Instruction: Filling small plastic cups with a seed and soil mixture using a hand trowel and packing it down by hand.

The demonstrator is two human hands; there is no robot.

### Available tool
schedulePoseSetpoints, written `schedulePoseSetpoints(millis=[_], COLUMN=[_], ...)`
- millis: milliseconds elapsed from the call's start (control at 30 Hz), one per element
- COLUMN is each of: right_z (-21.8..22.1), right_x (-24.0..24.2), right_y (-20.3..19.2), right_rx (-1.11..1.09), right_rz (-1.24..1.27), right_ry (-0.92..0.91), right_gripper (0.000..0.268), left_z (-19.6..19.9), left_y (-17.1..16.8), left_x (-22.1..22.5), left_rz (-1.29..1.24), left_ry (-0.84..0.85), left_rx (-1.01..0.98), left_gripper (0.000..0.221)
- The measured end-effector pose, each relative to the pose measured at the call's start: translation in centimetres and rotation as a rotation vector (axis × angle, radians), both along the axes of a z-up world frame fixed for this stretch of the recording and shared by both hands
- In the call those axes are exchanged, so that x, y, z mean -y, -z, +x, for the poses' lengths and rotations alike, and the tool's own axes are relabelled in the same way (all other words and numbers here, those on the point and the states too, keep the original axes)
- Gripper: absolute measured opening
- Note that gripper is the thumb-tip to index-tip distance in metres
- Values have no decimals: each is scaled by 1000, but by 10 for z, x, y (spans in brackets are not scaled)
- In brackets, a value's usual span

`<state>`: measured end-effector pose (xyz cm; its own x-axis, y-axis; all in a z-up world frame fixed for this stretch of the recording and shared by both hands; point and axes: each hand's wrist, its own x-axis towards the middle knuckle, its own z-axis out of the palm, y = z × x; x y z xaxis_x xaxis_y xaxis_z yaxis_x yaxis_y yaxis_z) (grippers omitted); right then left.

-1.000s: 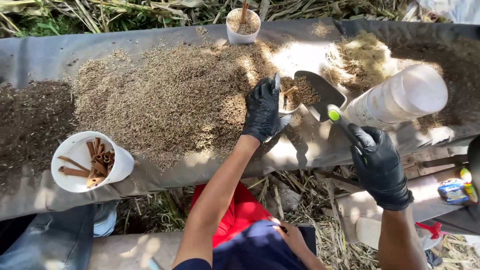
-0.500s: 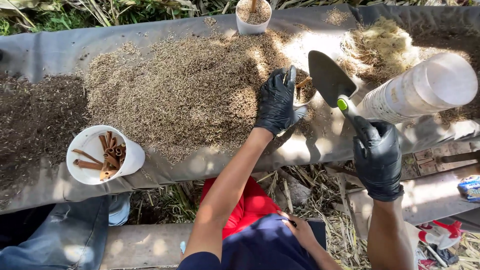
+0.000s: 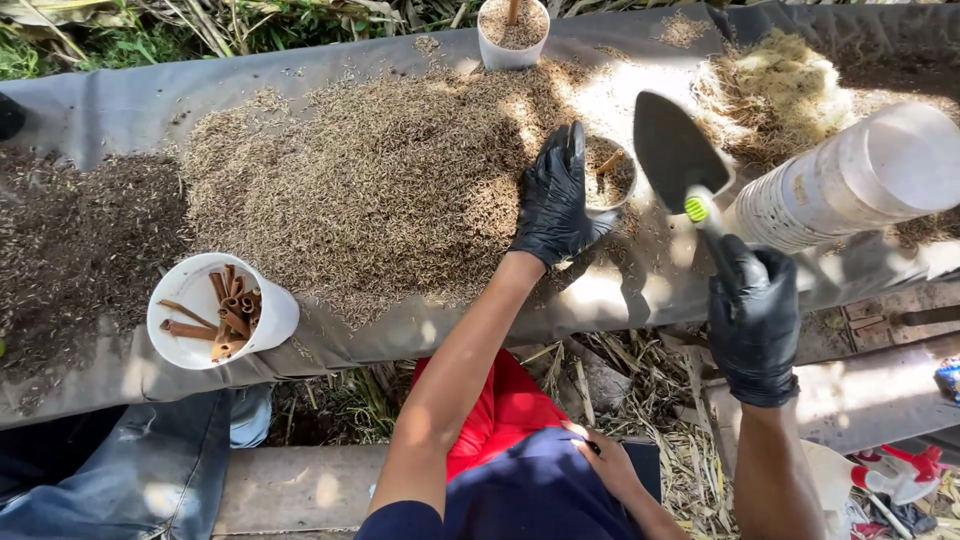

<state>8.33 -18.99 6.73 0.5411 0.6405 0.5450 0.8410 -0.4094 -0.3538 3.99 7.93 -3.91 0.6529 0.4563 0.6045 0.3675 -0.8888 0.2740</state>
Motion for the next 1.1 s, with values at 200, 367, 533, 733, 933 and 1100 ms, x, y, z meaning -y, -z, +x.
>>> schedulePoseSetpoints(millis=[200,367,533,733,933,1100], right_z=[9,15,19,22,24,32], right_x=[-1,-10,-9,-19,-17,-18], right_y=[8,8,6,7,20,22], right_rx=[137,158,186,127,-146,155], right_rz=[-72,89,100,108,241,90], right_ry=[-77,-262,-202,-208,-236,-178], right_gripper=[48,26,33,32,39,40], left_z=[-2,0,-14,-8,-4,-9], left_y=[-14,-17,-27,-16,-11,-28], left_x=[4,12,10,7,7,4], left_rz=[-141,-44,-99,-145,-256,-245], left_ry=[93,118,150,157,166,185], left_rx=[102,-10,22,-6,116,44], left_gripper=[144,113,133,148,122,157])
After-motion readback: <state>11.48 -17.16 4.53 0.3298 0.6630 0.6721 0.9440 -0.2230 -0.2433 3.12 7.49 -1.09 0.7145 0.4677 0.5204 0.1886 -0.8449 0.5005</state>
